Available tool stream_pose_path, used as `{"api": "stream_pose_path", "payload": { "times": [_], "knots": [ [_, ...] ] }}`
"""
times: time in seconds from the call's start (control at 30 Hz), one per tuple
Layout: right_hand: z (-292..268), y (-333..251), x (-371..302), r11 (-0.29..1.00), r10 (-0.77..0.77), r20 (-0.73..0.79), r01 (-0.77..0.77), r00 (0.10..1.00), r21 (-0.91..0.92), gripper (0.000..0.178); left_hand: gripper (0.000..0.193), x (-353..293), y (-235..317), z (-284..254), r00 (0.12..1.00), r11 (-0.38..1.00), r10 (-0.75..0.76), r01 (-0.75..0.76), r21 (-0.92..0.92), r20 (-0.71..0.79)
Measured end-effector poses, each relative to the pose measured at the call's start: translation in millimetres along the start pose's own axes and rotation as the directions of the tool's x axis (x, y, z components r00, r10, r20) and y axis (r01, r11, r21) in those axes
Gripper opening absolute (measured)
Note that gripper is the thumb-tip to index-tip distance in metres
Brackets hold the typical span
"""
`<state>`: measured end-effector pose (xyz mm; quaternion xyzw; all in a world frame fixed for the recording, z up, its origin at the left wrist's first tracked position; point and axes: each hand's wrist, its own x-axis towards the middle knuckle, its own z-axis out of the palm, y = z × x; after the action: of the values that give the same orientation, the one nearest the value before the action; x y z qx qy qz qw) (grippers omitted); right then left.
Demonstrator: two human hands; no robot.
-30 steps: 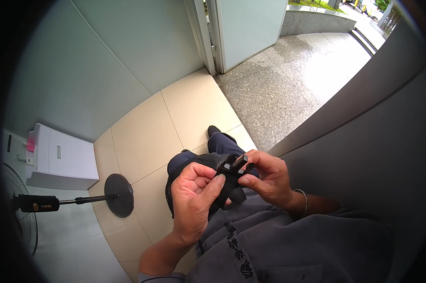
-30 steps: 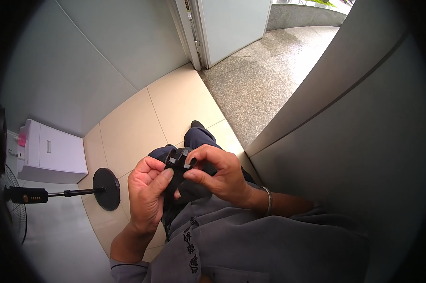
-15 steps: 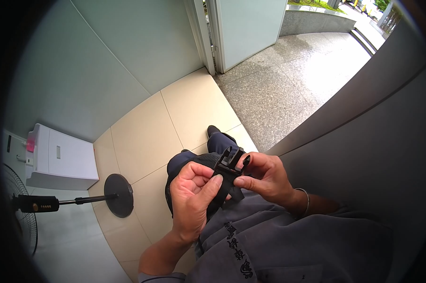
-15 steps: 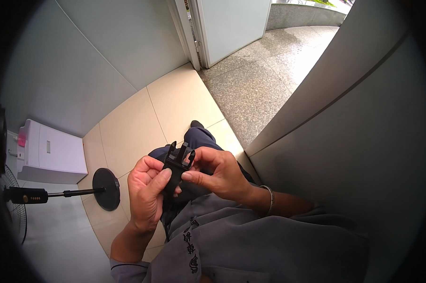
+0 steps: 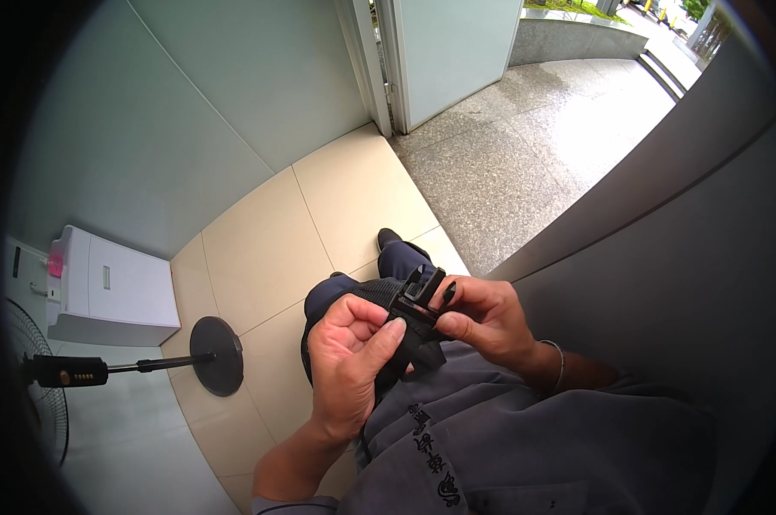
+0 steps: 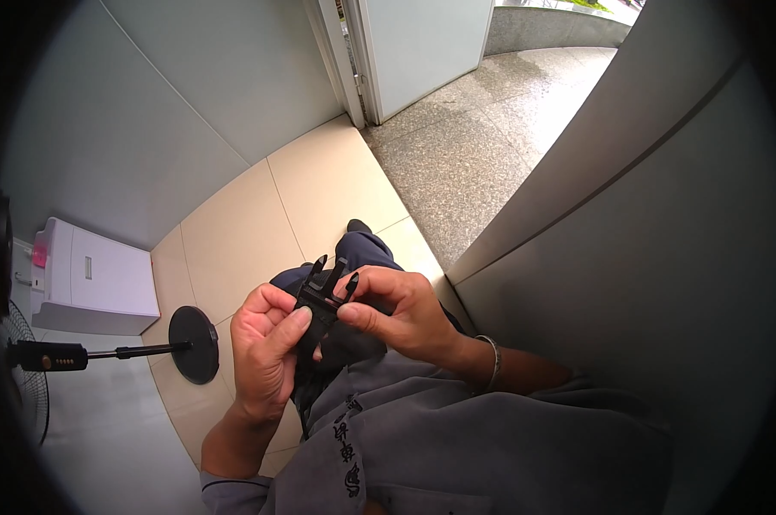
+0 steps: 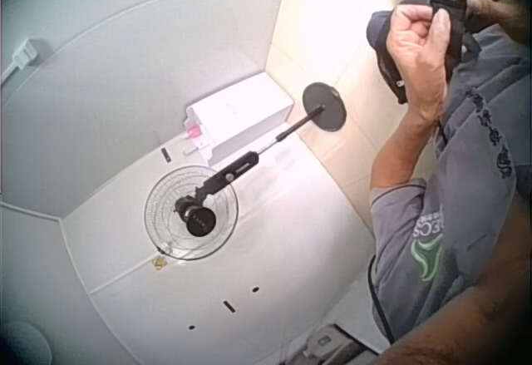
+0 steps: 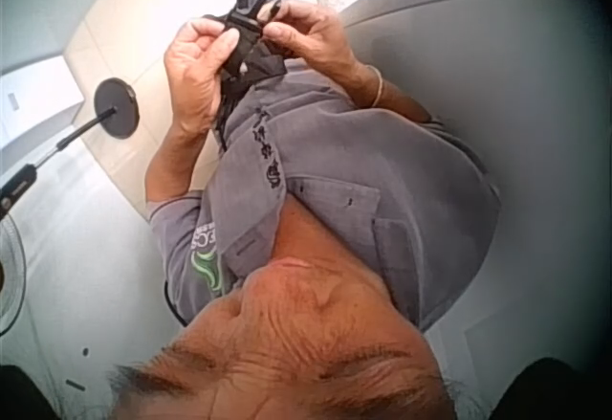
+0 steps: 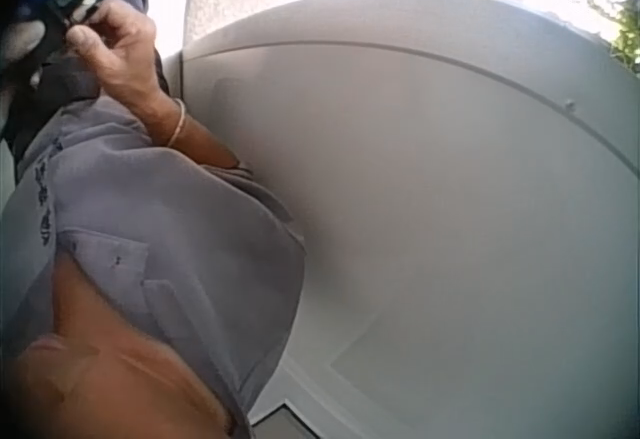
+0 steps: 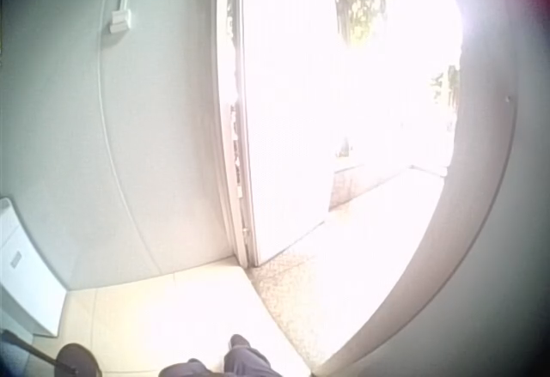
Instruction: Repairing a detached or broken strap and buckle on a black mesh bag.
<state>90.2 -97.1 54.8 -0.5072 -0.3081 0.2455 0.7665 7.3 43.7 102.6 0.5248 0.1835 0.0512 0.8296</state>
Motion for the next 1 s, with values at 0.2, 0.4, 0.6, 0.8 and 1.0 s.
{"api": "stream_pose_path", "payload": {
  "times": [0.2, 0.4, 0.6, 0.8, 1.0],
  "knots": [
    [5.0, -7.6, -0.9, 0.995, 0.091, -0.064, -0.089, 0.994, 0.042, 0.016, 0.010, 0.4, 0.7, 1.1, 1.000, 1.000, -0.013, 0.013, -0.004, -0.014],
    [4.3, -11.3, -0.9, 0.996, 0.064, -0.088, -0.068, 0.994, -0.049, 0.015, 0.011, 0.3, 0.1, -0.5, 1.000, 1.000, -0.011, 0.011, 0.000, 0.006],
    [-1.1, -5.4, 3.9, 0.958, -0.160, -0.013, 0.152, 0.987, -0.242, 0.014, 0.011, 0.2, 1.3, -0.8, 1.000, 1.000, -0.011, 0.011, -0.010, 0.012],
    [3.2, -8.0, 3.1, 1.000, 0.001, -0.049, 0.000, 0.999, 0.027, 0.027, 0.010, 0.7, 2.0, 1.1, 1.000, 1.000, -0.009, 0.009, 0.002, 0.012],
    [-14.4, -13.4, 12.2, 0.998, 0.005, 0.170, 0.006, 0.985, -0.064, 0.047, 0.010, -0.6, 2.5, -2.7, 0.994, 0.997, -0.076, 0.076, -0.004, 0.079]
  ]
}}
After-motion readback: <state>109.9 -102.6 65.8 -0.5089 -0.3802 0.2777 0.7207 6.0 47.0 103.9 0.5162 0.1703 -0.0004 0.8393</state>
